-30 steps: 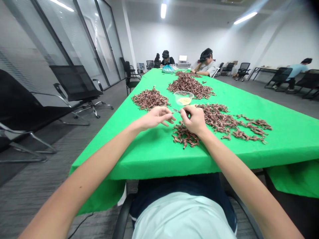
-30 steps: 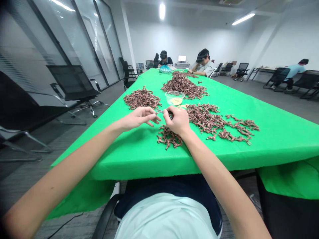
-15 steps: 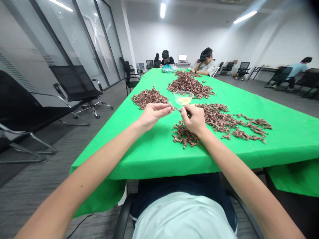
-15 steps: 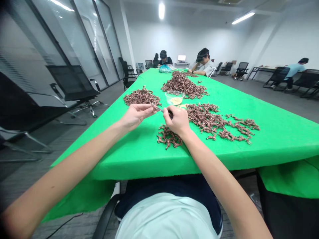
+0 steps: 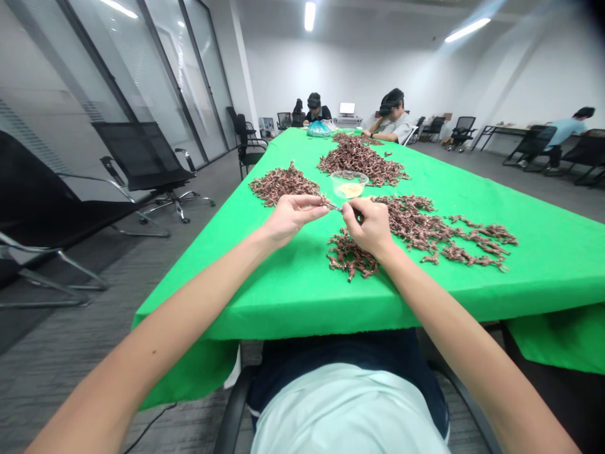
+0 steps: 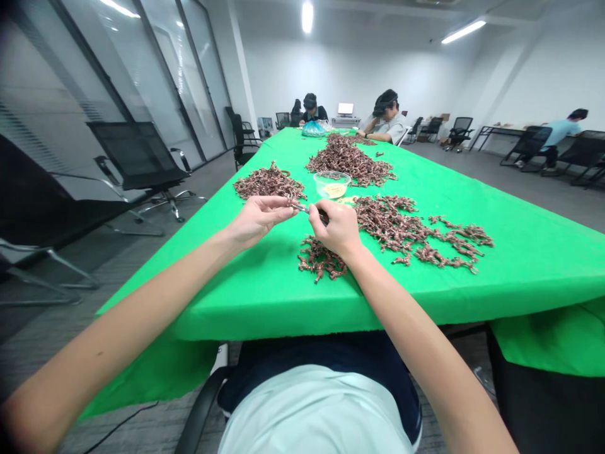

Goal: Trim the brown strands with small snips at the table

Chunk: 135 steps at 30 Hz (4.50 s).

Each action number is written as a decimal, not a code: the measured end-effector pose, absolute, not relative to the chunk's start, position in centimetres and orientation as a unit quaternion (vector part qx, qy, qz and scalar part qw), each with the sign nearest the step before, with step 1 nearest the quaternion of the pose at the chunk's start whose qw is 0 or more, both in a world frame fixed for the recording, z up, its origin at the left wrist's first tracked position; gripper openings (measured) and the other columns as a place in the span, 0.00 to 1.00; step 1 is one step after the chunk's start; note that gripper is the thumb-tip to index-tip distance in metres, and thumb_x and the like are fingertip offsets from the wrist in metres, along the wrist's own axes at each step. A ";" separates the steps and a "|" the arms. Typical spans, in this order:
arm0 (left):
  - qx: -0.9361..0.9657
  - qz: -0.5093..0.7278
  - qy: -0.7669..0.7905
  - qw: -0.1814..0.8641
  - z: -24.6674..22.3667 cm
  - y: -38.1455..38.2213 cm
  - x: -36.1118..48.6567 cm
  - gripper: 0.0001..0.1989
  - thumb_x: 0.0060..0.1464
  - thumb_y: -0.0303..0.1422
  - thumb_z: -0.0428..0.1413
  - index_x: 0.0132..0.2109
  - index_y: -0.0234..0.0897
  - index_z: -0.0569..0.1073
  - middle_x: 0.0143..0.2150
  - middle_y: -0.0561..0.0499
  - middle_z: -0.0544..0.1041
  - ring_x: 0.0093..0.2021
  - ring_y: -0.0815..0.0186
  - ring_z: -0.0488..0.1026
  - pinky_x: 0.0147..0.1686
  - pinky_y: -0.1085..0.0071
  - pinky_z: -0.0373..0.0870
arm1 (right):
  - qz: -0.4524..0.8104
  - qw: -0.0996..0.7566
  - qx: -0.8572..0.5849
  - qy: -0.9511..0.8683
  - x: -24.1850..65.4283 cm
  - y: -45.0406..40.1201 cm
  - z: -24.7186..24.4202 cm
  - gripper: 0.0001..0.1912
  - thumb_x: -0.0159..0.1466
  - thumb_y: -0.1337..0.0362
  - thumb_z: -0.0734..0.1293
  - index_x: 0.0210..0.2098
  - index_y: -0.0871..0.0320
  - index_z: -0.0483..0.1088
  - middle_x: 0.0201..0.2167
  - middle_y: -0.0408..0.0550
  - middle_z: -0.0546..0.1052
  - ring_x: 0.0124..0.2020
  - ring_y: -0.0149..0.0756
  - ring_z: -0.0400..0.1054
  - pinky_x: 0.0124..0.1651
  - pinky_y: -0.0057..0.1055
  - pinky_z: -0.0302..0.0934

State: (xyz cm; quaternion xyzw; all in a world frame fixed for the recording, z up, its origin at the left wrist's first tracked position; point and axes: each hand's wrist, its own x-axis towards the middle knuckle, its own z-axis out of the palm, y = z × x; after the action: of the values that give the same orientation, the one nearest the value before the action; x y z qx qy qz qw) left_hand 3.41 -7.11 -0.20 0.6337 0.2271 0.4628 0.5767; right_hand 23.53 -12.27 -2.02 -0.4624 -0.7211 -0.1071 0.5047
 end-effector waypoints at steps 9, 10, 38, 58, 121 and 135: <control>0.619 0.455 0.224 0.600 -0.4 -6.8 3.3 0.16 0.42 0.35 0.74 0.39 0.37 0.85 0.42 0.45 0.85 0.46 0.60 0.81 0.60 0.56 0.70 | -0.110 0.513 -0.446 -0.725 23.6 -12.2 -2.0 0.18 0.70 0.55 0.61 0.27 0.57 0.71 0.22 0.44 0.71 0.23 0.31 0.61 0.32 0.32 0.52; 0.616 0.455 0.224 0.602 -0.4 -6.9 3.3 0.16 0.41 0.35 0.74 0.39 0.36 0.85 0.42 0.45 0.85 0.45 0.60 0.81 0.60 0.56 0.70 | -0.110 0.513 -0.447 -0.724 23.6 -12.2 -2.0 0.19 0.70 0.55 0.61 0.27 0.56 0.71 0.22 0.44 0.71 0.23 0.31 0.61 0.32 0.32 0.52; 0.665 0.475 0.218 0.534 -0.5 -7.2 3.5 0.19 0.40 0.40 0.75 0.39 0.36 0.85 0.42 0.43 0.85 0.47 0.55 0.81 0.58 0.53 0.71 | -0.088 0.490 -0.465 -0.732 23.4 -12.2 -1.9 0.26 0.72 0.52 0.57 0.19 0.55 0.61 0.15 0.41 0.62 0.18 0.28 0.53 0.28 0.33 0.46; 0.644 0.492 0.273 0.518 -0.4 -7.0 3.3 0.26 0.35 0.43 0.76 0.41 0.34 0.83 0.43 0.41 0.84 0.42 0.56 0.81 0.42 0.61 0.78 | -0.099 0.510 -0.467 -0.715 23.2 -12.4 -1.8 0.21 0.70 0.55 0.59 0.24 0.55 0.66 0.19 0.44 0.69 0.22 0.31 0.58 0.30 0.33 0.50; 0.584 0.511 0.237 0.584 -0.4 -7.6 4.1 0.19 0.39 0.38 0.75 0.39 0.36 0.83 0.45 0.45 0.84 0.50 0.59 0.79 0.56 0.60 0.71 | -0.089 0.533 -0.475 -0.694 22.5 -12.7 -2.0 0.22 0.71 0.51 0.58 0.25 0.55 0.68 0.18 0.42 0.68 0.21 0.31 0.59 0.30 0.31 0.53; 0.596 0.497 0.188 0.602 -0.8 -7.9 4.2 0.20 0.42 0.38 0.74 0.43 0.35 0.81 0.51 0.42 0.83 0.54 0.56 0.79 0.56 0.59 0.74 | -0.071 0.520 -0.492 -0.695 22.2 -12.4 -2.4 0.25 0.74 0.51 0.55 0.25 0.56 0.68 0.18 0.44 0.72 0.20 0.31 0.63 0.30 0.31 0.55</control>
State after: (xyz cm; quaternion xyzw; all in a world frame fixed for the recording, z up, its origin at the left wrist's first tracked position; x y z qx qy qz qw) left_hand 4.21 -7.91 -0.81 0.5960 0.1885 0.4967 0.6021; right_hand 22.20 -12.45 -2.39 -0.4918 -0.6950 -0.0706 0.5196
